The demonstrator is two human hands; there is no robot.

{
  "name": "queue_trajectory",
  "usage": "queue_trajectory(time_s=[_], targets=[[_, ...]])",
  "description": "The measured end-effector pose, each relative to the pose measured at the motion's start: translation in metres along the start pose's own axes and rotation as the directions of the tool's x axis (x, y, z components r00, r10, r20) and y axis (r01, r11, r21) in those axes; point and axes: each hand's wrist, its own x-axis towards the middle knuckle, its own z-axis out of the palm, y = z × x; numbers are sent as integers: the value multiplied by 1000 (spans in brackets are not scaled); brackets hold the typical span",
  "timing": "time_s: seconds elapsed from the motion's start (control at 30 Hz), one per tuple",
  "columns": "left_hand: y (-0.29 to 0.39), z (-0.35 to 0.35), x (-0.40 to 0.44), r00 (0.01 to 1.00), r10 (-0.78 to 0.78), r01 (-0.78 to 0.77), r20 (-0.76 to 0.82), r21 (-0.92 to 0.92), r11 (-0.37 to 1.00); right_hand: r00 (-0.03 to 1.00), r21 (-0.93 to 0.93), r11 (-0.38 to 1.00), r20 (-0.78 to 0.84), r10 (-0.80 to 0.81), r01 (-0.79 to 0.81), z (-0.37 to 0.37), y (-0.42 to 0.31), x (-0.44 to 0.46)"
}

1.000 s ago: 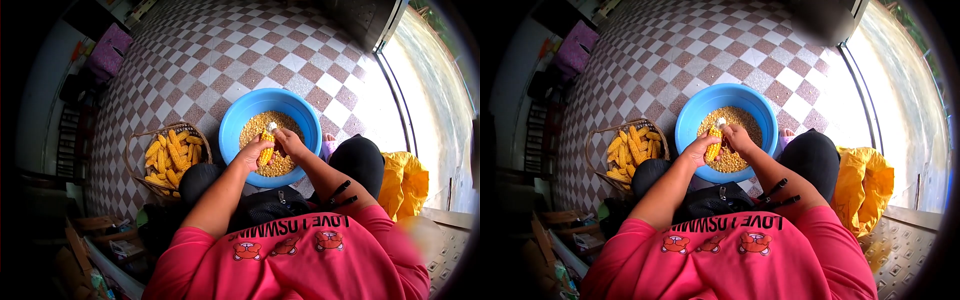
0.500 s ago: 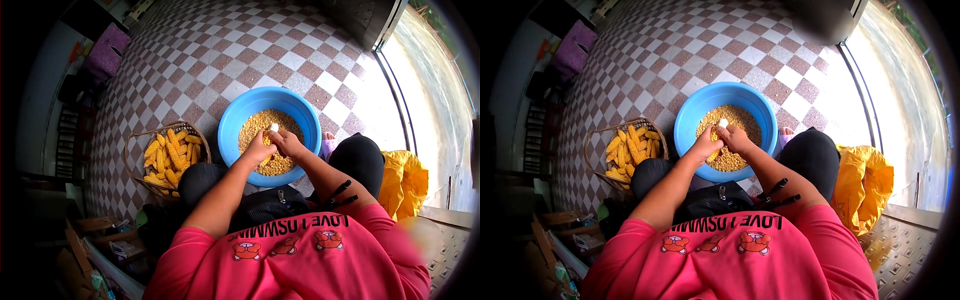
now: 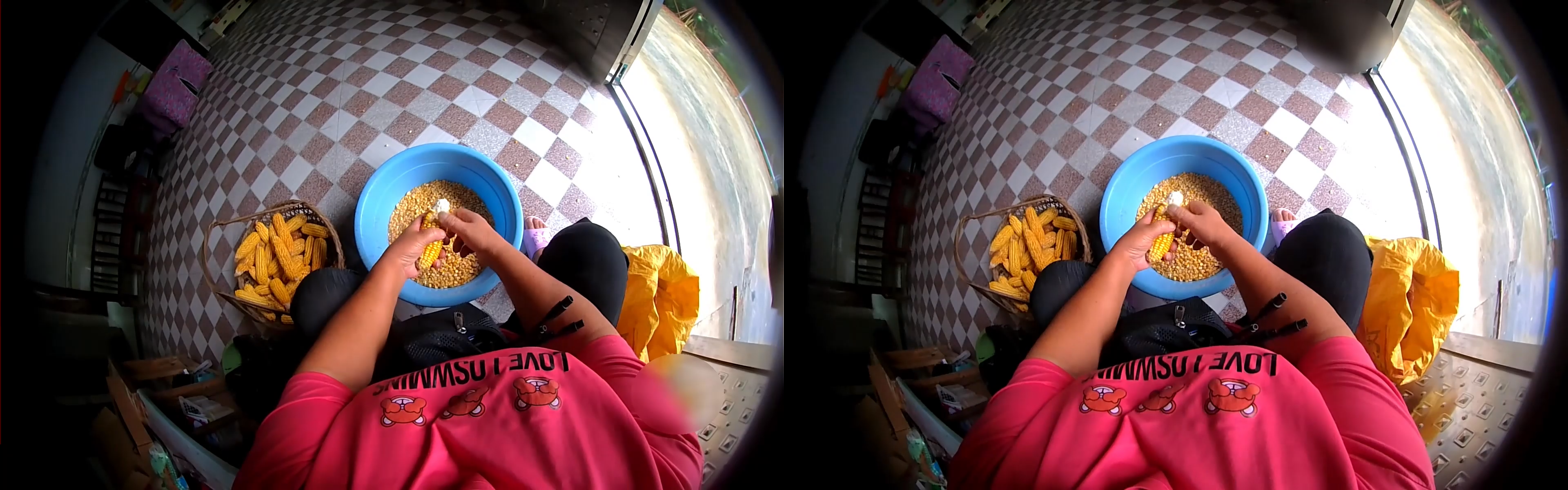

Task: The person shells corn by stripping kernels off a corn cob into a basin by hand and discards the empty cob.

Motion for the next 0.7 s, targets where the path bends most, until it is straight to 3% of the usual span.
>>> queue_trajectory(time_s=[0.07,0.13,0.27,0.33,0.37,0.43,0.47,0.57,0.63,0.67,0.7], targets=[[0,-1,0,1000,-5,6,19,-26,1000,998,-52,998,48,30,-27,-1,2,1],[-1,-1,-1,997,5,0,82,-54,999,993,79,997,109,-34,26,-3,8,2],[-3,3,0,998,19,-20,53,17,1000,994,45,996,73,-83,80,-1,20,7],[-1,8,-1,1000,6,0,-27,205,979,998,-67,996,-38,-53,51,3,22,7],[-3,8,1,1000,5,0,-26,205,979,998,-67,996,-39,-54,51,3,22,7],[-7,10,4,997,35,-11,-66,345,938,990,-298,954,-122,-64,25,3,21,7],[-10,10,5,997,35,-10,-66,344,939,991,-298,954,-122,-63,24,3,22,8],[-13,14,6,990,79,-26,-120,391,920,989,-285,958,-143,-38,-5,3,23,8],[-15,13,9,985,148,-109,-93,333,937,984,-61,994,-153,-95,86,3,23,8],[-15,10,9,985,147,-109,-92,333,937,984,-61,994,-153,-94,86,-1,26,10],[-11,7,7,989,117,-89,-92,270,959,998,40,998,-47,-47,49,-7,27,13]])
